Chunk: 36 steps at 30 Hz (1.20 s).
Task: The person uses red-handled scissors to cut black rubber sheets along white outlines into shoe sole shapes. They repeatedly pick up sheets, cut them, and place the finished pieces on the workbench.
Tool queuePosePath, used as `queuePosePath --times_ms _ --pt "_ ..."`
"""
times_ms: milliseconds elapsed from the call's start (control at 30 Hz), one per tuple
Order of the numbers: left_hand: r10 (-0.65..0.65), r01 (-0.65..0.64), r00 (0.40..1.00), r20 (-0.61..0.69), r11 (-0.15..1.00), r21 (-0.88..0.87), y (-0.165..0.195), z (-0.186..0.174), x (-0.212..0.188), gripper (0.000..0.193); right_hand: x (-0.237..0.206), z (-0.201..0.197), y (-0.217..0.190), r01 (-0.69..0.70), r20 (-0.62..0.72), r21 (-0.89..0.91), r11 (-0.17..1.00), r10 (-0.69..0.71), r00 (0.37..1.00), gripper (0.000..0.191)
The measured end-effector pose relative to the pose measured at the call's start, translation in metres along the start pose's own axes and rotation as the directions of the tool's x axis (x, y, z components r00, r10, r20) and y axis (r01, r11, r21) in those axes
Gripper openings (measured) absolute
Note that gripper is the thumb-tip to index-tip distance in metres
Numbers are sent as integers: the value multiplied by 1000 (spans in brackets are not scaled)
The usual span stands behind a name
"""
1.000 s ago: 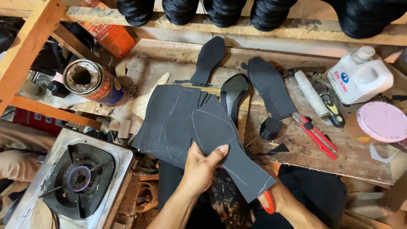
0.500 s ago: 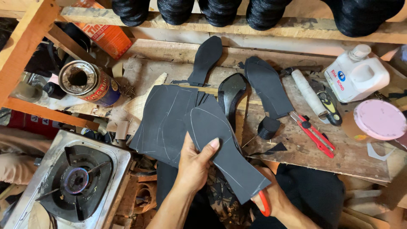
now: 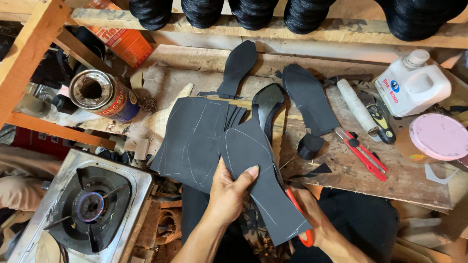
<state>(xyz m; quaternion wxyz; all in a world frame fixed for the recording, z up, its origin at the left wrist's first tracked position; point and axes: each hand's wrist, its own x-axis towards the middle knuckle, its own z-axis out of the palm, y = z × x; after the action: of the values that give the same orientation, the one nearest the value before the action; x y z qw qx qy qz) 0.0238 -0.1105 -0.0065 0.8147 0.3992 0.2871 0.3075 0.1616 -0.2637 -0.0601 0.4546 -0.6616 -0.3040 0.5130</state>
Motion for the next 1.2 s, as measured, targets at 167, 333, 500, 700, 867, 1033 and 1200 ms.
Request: queuePosePath --times_ms 167,333,500,700,867,1033,1200 --pt "-8 8 1000 9 1000 6 2 -1 1 52 -6 -6 6 276 44 20 961 -277 960 32" --pt "0 -1 999 38 999 41 5 0 4 55 4 -7 -12 245 73 -149 958 -236 969 36" --pt "16 -20 998 59 998 60 13 0 21 51 15 -9 -39 268 73 -167 949 -259 963 38" --pt "-24 24 995 101 1000 1 21 -1 30 50 13 -21 -52 584 118 -299 754 -579 807 32" --pt "-13 12 992 123 1000 2 29 -2 37 49 5 -21 -55 59 -16 -241 969 -64 998 30" --pt "82 -89 994 69 990 109 35 4 35 47 6 -19 -63 -20 -24 -244 970 14 1000 29" --pt "74 -85 993 89 989 124 35 10 31 47 9 -17 -66 443 70 -219 869 -439 896 25"
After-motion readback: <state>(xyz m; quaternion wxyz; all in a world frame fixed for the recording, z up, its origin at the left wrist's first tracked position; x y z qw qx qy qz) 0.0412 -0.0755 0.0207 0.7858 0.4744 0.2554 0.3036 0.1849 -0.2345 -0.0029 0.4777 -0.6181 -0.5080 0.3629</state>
